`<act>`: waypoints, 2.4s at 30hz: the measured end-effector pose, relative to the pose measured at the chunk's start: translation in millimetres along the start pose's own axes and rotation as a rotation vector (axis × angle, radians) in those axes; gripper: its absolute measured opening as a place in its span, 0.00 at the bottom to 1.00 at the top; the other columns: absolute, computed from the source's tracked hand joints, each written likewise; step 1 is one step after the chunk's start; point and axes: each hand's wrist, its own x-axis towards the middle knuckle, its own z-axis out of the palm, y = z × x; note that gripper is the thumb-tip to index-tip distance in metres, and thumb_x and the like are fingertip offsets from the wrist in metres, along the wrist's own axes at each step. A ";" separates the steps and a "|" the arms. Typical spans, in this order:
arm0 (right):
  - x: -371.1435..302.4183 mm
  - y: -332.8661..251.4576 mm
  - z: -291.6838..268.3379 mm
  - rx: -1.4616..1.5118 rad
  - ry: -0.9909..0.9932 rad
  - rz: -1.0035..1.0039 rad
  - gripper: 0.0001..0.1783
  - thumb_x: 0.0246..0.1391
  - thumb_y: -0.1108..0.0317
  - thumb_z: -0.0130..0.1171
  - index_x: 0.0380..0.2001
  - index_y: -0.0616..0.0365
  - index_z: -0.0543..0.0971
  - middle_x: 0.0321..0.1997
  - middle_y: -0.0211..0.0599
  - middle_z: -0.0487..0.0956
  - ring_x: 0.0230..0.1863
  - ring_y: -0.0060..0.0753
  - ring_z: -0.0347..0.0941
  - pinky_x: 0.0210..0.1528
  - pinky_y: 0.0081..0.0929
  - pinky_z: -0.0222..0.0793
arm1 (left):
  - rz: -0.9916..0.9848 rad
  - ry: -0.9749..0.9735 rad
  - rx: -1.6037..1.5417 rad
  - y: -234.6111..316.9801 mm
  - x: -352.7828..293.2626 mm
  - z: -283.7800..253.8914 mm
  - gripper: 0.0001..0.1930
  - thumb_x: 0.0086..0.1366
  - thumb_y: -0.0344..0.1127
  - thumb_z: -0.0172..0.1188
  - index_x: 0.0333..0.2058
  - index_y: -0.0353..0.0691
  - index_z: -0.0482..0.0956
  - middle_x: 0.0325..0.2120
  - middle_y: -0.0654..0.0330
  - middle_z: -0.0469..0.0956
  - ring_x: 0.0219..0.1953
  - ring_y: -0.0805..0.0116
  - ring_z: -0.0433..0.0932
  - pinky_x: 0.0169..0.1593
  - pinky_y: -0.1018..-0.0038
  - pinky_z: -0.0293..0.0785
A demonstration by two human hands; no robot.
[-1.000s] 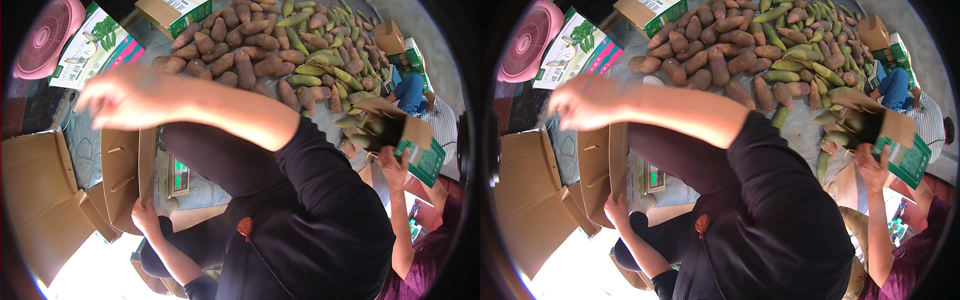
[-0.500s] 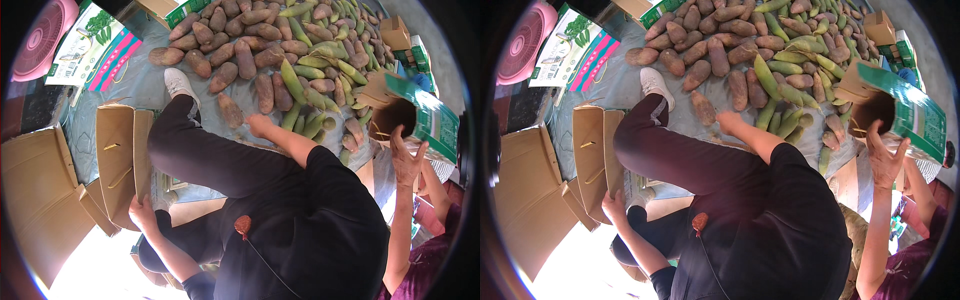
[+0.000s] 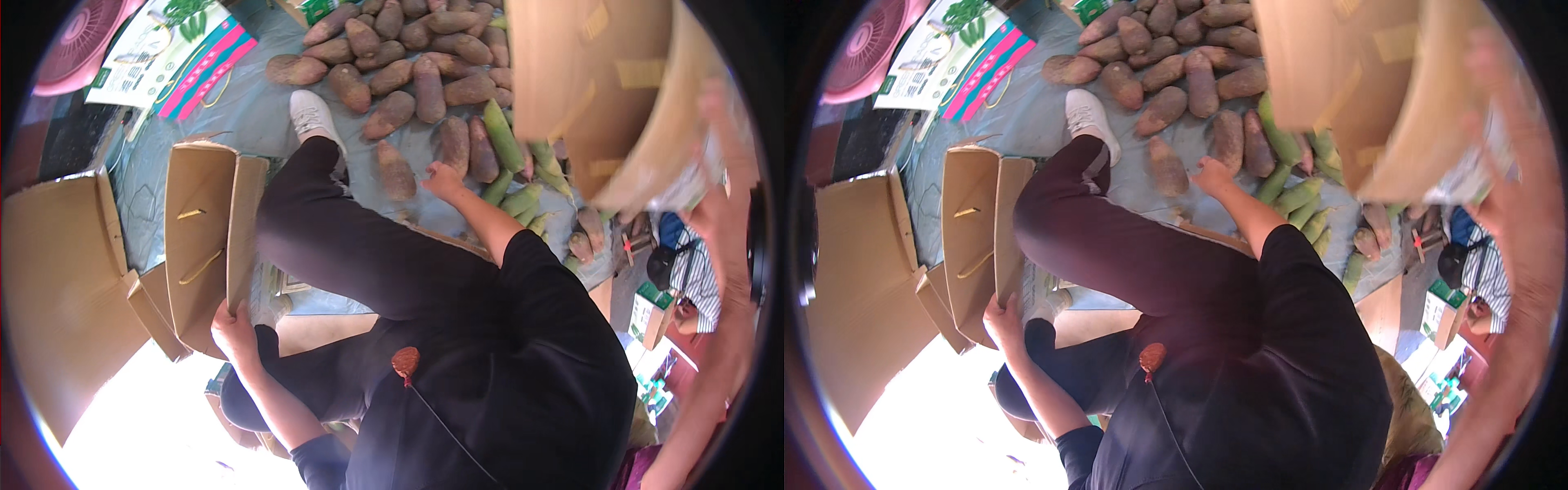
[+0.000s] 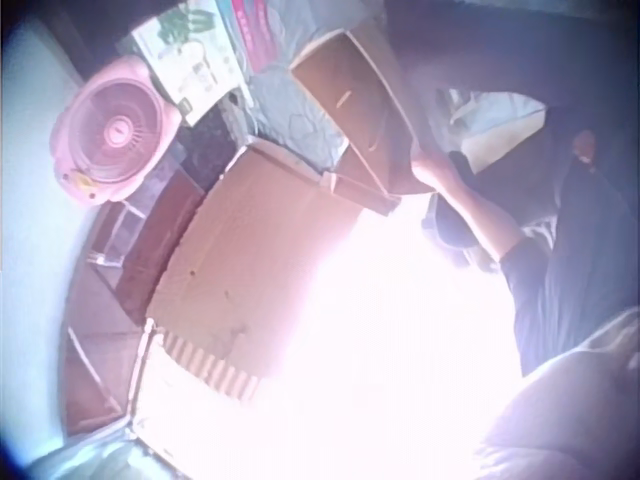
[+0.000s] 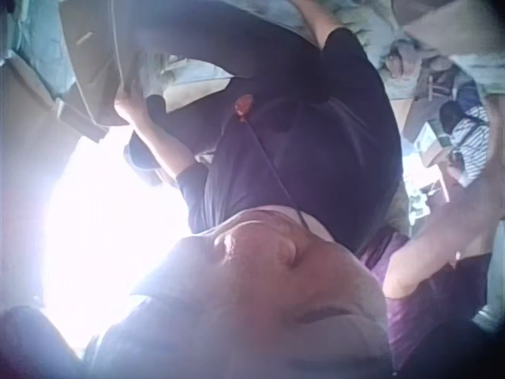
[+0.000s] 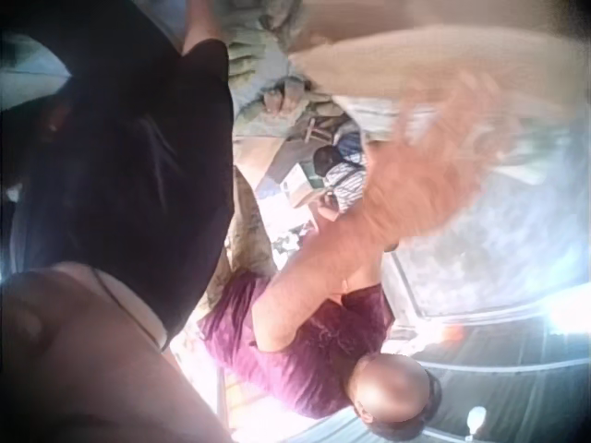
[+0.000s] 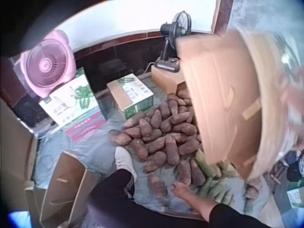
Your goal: Weighing produce on a scale and packing it into cardboard boxes
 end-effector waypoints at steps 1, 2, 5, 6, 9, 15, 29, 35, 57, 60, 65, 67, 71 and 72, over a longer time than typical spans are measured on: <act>3.5 -11.0 2.6 -0.053 0.042 -0.021 0.24 0.41 0.65 0.64 0.45 0.57 0.76 0.42 0.44 0.78 0.45 0.47 0.75 0.47 0.37 0.70 | 0.028 0.020 -0.011 0.7 0.0 2.1 0.08 0.54 0.29 0.60 0.33 0.35 0.78 0.24 0.49 0.78 0.27 0.52 0.78 0.33 0.66 0.72; 3.7 -19.0 3.1 -0.055 0.030 -0.036 0.24 0.41 0.65 0.64 0.45 0.57 0.76 0.42 0.44 0.78 0.45 0.47 0.75 0.47 0.37 0.70 | 0.056 0.040 -0.022 2.4 0.2 4.5 0.08 0.54 0.29 0.60 0.34 0.35 0.79 0.24 0.49 0.77 0.27 0.52 0.78 0.33 0.66 0.72; 2.7 -60.6 1.6 -0.630 -0.052 -0.354 0.25 0.48 0.68 0.56 0.53 0.49 0.70 0.57 0.37 0.68 0.60 0.42 0.62 0.56 0.45 0.62 | -0.064 -0.017 0.009 13.9 -1.5 -4.2 0.09 0.54 0.30 0.60 0.36 0.37 0.80 0.27 0.50 0.79 0.30 0.52 0.79 0.36 0.66 0.73; 3.8 -64.8 -0.3 -0.635 -0.062 -0.381 0.25 0.48 0.68 0.56 0.53 0.49 0.70 0.57 0.37 0.68 0.60 0.42 0.62 0.56 0.45 0.62 | -0.080 -0.030 0.012 11.5 -1.0 -4.4 0.09 0.54 0.30 0.60 0.36 0.37 0.80 0.28 0.51 0.79 0.31 0.52 0.79 0.37 0.66 0.73; 13.3 -79.6 -1.3 -1.180 -0.060 -1.274 0.25 0.52 0.65 0.51 0.56 0.45 0.68 0.60 0.33 0.67 0.64 0.36 0.57 0.63 0.52 0.51 | -0.071 0.013 0.115 3.2 -6.9 -9.6 0.10 0.54 0.30 0.60 0.37 0.39 0.80 0.30 0.51 0.79 0.33 0.52 0.79 0.38 0.65 0.74; 86.1 -12.0 20.7 -0.114 -0.508 -1.298 0.26 0.52 0.60 0.50 0.56 0.42 0.69 0.57 0.26 0.72 0.66 0.33 0.56 0.66 0.55 0.44 | 0.000 0.030 0.040 21.7 -0.4 1.2 0.08 0.56 0.30 0.58 0.35 0.45 0.81 0.30 0.57 0.79 0.33 0.54 0.79 0.38 0.65 0.75; 47.0 -114.6 -47.4 -0.776 -0.129 -0.425 0.40 0.33 0.56 0.68 0.54 0.51 0.68 0.60 0.42 0.67 0.62 0.42 0.62 0.60 0.49 0.57 | -0.021 0.017 0.047 11.2 -4.6 -5.4 0.12 0.53 0.26 0.55 0.35 0.45 0.81 0.28 0.59 0.77 0.33 0.58 0.78 0.37 0.66 0.75; -19.9 -264.5 -135.2 -0.088 0.121 -0.797 0.45 0.26 0.71 0.71 0.55 0.60 0.66 0.52 0.45 0.72 0.55 0.42 0.68 0.58 0.34 0.63 | -0.024 0.015 0.066 3.9 -10.8 -3.7 0.09 0.55 0.28 0.56 0.35 0.44 0.81 0.29 0.58 0.78 0.34 0.55 0.78 0.38 0.65 0.75; -82.4 -469.6 124.7 -1.314 -0.971 -0.955 0.55 0.20 0.58 0.76 0.58 0.64 0.65 0.61 0.52 0.67 0.62 0.43 0.63 0.61 0.33 0.62 | 0.075 -0.038 0.173 2.6 -12.1 -0.9 0.03 0.53 0.26 0.55 0.28 0.41 0.73 0.27 0.57 0.75 0.33 0.59 0.79 0.34 0.67 0.77; -65.5 -470.8 142.1 -1.330 -1.076 -0.729 0.58 0.19 0.58 0.76 0.60 0.62 0.63 0.63 0.49 0.65 0.64 0.43 0.60 0.61 0.36 0.60 | 0.050 -0.025 0.119 2.5 -12.3 -3.0 0.04 0.52 0.25 0.53 0.26 0.41 0.74 0.25 0.56 0.75 0.33 0.57 0.78 0.35 0.65 0.76; -57.6 -468.2 157.8 -1.110 -1.250 -0.545 0.55 0.21 0.61 0.75 0.60 0.55 0.64 0.62 0.48 0.66 0.64 0.43 0.60 0.60 0.36 0.60 | 0.082 -0.037 0.123 -1.7 -11.9 -4.9 0.02 0.51 0.28 0.56 0.26 0.41 0.73 0.25 0.58 0.75 0.32 0.62 0.79 0.32 0.69 0.77; -53.8 -468.5 165.9 -1.078 -1.259 -0.628 0.56 0.21 0.62 0.75 0.61 0.55 0.63 0.62 0.48 0.66 0.63 0.43 0.60 0.60 0.36 0.60 | 0.029 -0.038 0.051 -1.8 -8.1 -6.3 0.05 0.48 0.24 0.55 0.25 0.40 0.72 0.25 0.56 0.74 0.33 0.58 0.77 0.35 0.65 0.76; -59.1 -466.6 186.4 -1.009 -1.366 -0.736 0.58 0.21 0.61 0.75 0.62 0.59 0.61 0.62 0.49 0.66 0.63 0.43 0.60 0.61 0.35 0.59 | 0.022 -0.065 0.047 0.1 -6.6 -6.0 0.04 0.48 0.24 0.55 0.25 0.40 0.72 0.25 0.56 0.73 0.33 0.58 0.77 0.34 0.65 0.76; -59.6 -462.4 191.7 -1.005 -1.367 -0.733 0.58 0.21 0.61 0.75 0.62 0.59 0.61 0.62 0.49 0.66 0.63 0.43 0.60 0.61 0.35 0.59 | 0.027 -0.063 0.039 1.3 -5.9 -6.0 0.04 0.48 0.24 0.55 0.25 0.40 0.72 0.24 0.57 0.73 0.33 0.58 0.77 0.34 0.65 0.76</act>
